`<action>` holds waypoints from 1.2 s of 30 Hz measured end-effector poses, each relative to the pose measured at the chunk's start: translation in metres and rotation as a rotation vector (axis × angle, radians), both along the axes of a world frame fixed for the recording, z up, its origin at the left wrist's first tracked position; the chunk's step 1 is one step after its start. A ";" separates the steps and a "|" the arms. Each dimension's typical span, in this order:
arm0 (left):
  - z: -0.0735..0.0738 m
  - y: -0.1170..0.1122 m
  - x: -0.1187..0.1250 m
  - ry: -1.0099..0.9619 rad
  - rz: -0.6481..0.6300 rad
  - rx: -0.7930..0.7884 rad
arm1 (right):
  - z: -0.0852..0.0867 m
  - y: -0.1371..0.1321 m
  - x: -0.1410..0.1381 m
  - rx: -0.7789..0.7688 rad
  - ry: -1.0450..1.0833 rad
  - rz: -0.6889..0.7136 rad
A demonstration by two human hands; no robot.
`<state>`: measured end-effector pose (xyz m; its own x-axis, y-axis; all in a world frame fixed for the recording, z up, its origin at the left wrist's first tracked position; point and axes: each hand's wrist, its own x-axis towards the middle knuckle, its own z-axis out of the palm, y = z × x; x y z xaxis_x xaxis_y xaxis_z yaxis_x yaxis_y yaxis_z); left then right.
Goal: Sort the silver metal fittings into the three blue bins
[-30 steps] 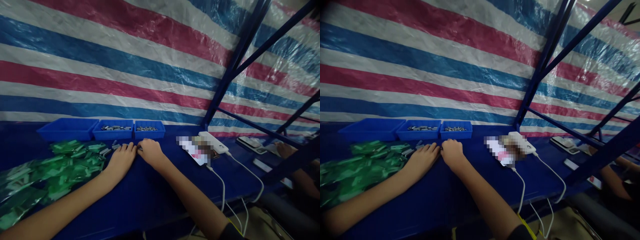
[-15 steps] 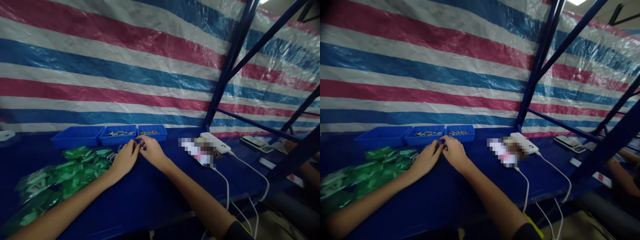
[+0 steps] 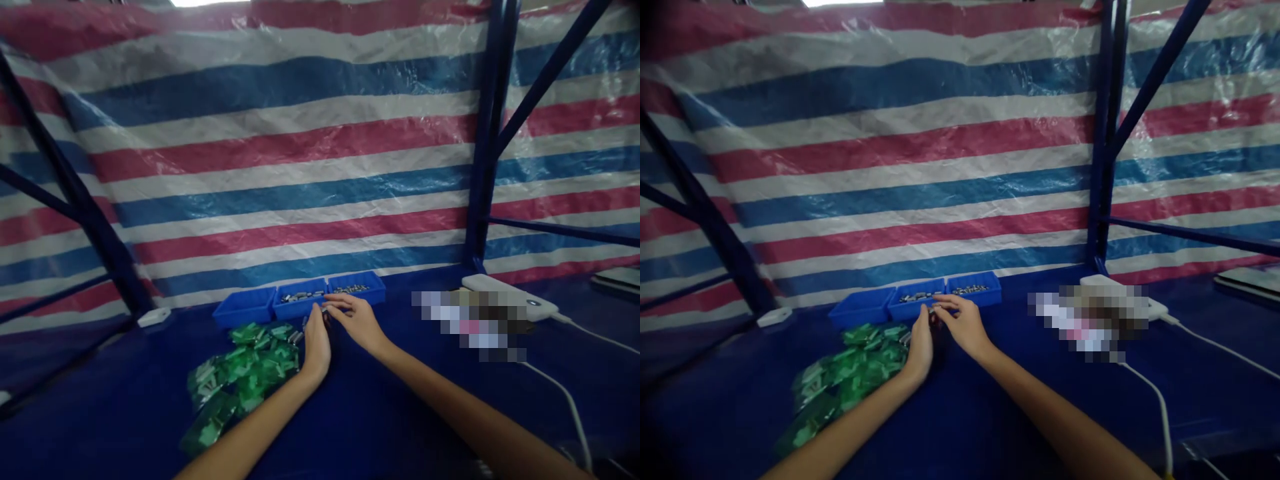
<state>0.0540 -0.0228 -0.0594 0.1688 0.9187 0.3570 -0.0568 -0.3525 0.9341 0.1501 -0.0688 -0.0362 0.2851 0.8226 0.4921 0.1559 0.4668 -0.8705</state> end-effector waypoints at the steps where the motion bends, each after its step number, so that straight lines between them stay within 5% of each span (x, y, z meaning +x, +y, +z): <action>1: 0.002 0.000 -0.002 0.010 0.026 0.015 | -0.002 0.001 0.000 0.003 0.007 0.008; 8: 0.017 -0.001 -0.007 0.175 0.029 0.121 | -0.005 0.004 -0.003 -0.021 0.109 0.011; 11: 0.036 -0.002 -0.015 0.438 0.049 0.415 | -0.002 0.004 0.003 -0.055 0.171 -0.097; 14: 0.047 -0.005 -0.024 0.927 0.118 0.769 | 0.000 0.007 0.013 -0.054 0.213 -0.201; 17: 0.038 -0.009 -0.026 1.239 0.230 0.796 | -0.001 0.010 0.022 -0.052 0.194 -0.254; 20: 0.022 -0.011 -0.022 1.423 0.167 0.764 | -0.003 0.012 0.024 -0.080 0.152 -0.245; 29: 0.005 -0.042 -0.008 1.304 -0.154 0.966 | -0.017 0.021 0.025 -0.128 0.033 -0.188; 36: -0.006 -0.053 -0.005 1.162 -0.162 0.882 | -0.022 0.029 0.026 -0.206 0.035 -0.211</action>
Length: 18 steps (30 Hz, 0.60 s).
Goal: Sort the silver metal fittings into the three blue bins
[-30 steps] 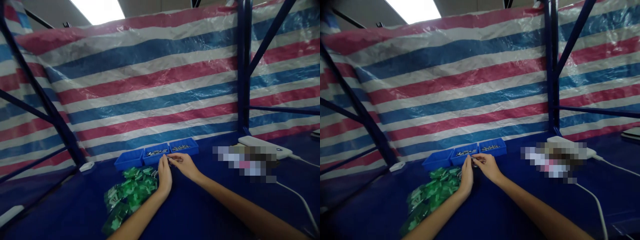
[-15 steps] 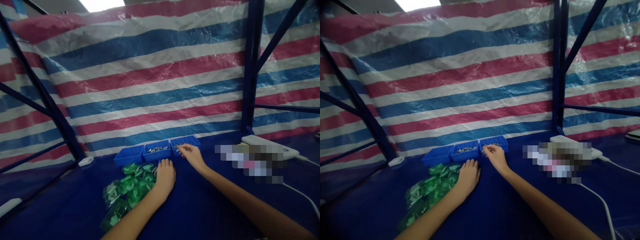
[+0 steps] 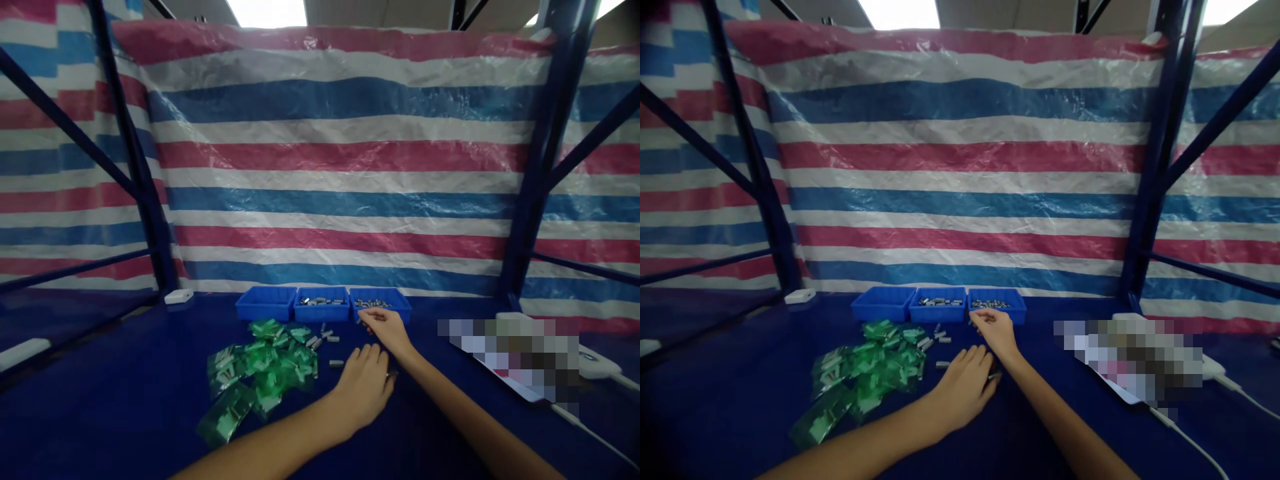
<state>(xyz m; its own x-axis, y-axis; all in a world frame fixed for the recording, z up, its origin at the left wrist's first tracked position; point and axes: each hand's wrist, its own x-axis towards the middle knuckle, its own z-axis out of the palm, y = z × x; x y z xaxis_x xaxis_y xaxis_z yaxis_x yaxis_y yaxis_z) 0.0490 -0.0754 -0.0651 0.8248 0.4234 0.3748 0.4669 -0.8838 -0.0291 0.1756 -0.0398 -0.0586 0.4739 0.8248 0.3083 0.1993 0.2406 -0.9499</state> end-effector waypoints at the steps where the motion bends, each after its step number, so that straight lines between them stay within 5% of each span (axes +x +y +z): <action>1: 0.000 0.000 0.000 -0.016 0.000 -0.017 | 0.001 0.001 -0.001 -0.011 0.007 -0.012; 9: 0.002 0.000 0.000 -0.006 -0.025 -0.105 | 0.030 -0.009 -0.018 0.020 0.175 0.300; 18: 0.036 0.026 -0.012 -0.221 0.217 -0.112 | 0.020 -0.014 -0.009 -0.023 0.107 0.110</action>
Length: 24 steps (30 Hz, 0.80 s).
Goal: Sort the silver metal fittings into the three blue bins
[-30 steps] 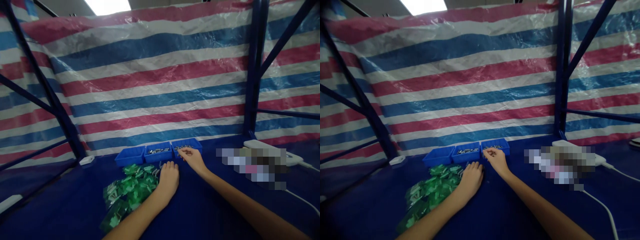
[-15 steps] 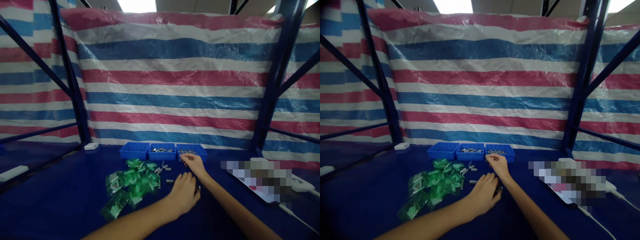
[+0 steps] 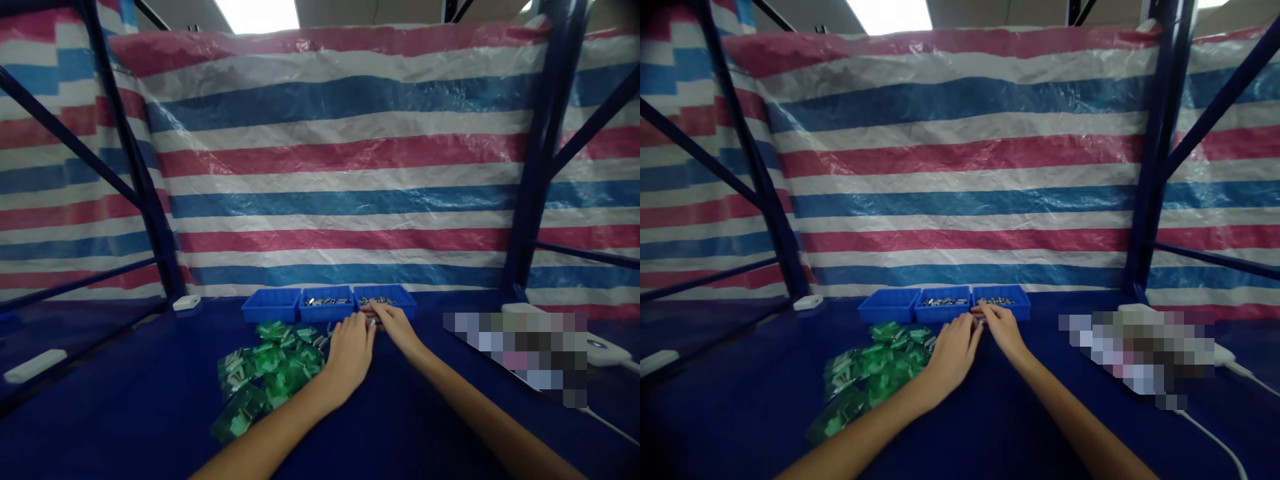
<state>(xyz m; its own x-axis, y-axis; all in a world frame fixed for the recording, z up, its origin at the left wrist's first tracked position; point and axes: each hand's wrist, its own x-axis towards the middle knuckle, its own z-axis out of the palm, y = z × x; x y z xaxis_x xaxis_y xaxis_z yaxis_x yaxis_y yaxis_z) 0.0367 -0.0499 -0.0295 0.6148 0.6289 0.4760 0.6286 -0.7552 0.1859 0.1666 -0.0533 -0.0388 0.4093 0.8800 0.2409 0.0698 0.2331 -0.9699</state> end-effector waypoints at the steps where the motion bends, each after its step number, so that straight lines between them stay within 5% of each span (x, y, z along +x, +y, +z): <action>1: 0.004 0.005 -0.001 -0.030 0.018 -0.002 | -0.001 -0.001 -0.001 0.000 0.005 -0.007; 11: 0.004 0.023 -0.006 -0.236 -0.092 -0.104 | 0.004 -0.008 -0.011 -0.029 0.174 0.028; 17: 0.005 0.022 -0.004 -0.478 -0.165 -0.177 | -0.001 -0.009 -0.017 -0.058 0.490 0.242; 24: 0.005 0.024 -0.001 -0.596 -0.095 -0.274 | 0.000 -0.012 -0.024 -0.055 0.514 0.369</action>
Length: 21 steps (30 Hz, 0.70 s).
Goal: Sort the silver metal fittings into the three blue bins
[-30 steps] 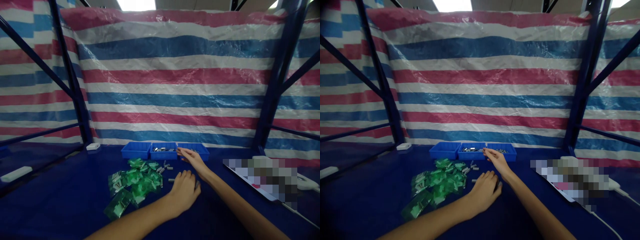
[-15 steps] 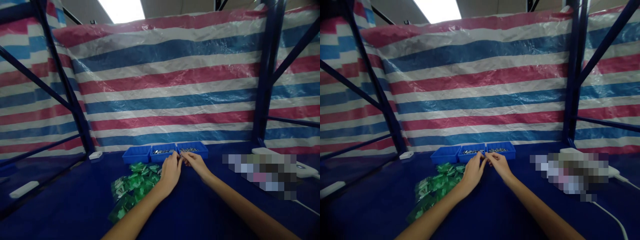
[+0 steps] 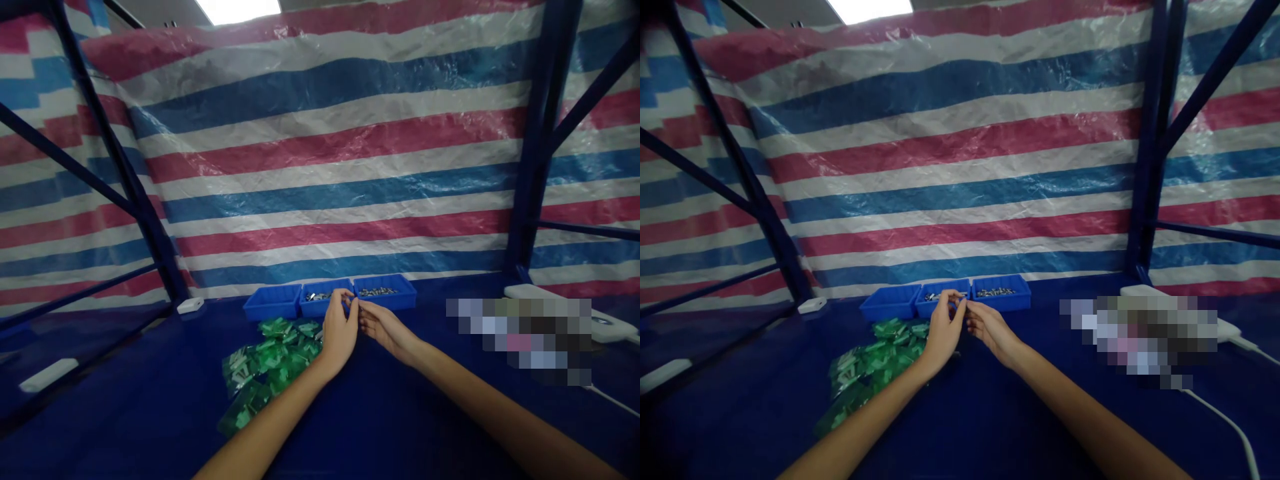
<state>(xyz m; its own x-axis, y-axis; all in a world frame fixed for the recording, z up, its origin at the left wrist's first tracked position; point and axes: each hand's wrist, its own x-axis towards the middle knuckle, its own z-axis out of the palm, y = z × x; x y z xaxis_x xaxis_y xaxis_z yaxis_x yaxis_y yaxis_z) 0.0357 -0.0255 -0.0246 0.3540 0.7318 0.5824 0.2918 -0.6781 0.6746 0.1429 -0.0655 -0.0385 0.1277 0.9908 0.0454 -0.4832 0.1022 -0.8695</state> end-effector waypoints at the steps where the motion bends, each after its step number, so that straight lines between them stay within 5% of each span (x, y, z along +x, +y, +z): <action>1: -0.002 0.000 0.001 -0.003 0.004 -0.031 | 0.001 0.000 0.000 0.009 -0.002 -0.014; 5: -0.009 -0.006 0.004 0.028 0.020 -0.039 | 0.001 -0.001 0.002 0.010 -0.011 -0.085; 11: 0.003 -0.036 0.001 0.269 0.039 0.332 | -0.005 0.006 0.017 -0.002 -0.117 -0.285; 14: 0.006 -0.047 0.000 0.409 -0.057 0.416 | -0.007 0.013 0.025 -0.021 -0.246 -0.352; 21: -0.026 -0.055 0.009 0.737 -0.312 0.353 | -0.005 0.018 0.031 0.010 -0.545 -0.473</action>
<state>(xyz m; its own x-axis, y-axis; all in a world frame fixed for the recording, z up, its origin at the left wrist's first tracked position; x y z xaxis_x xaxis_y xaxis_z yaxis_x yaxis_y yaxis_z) 0.0444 -0.0807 -0.0507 0.8837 0.3586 0.3008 0.3370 -0.9335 0.1226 0.1742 -0.0476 -0.0433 0.4990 0.8344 0.2341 0.1173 0.2026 -0.9722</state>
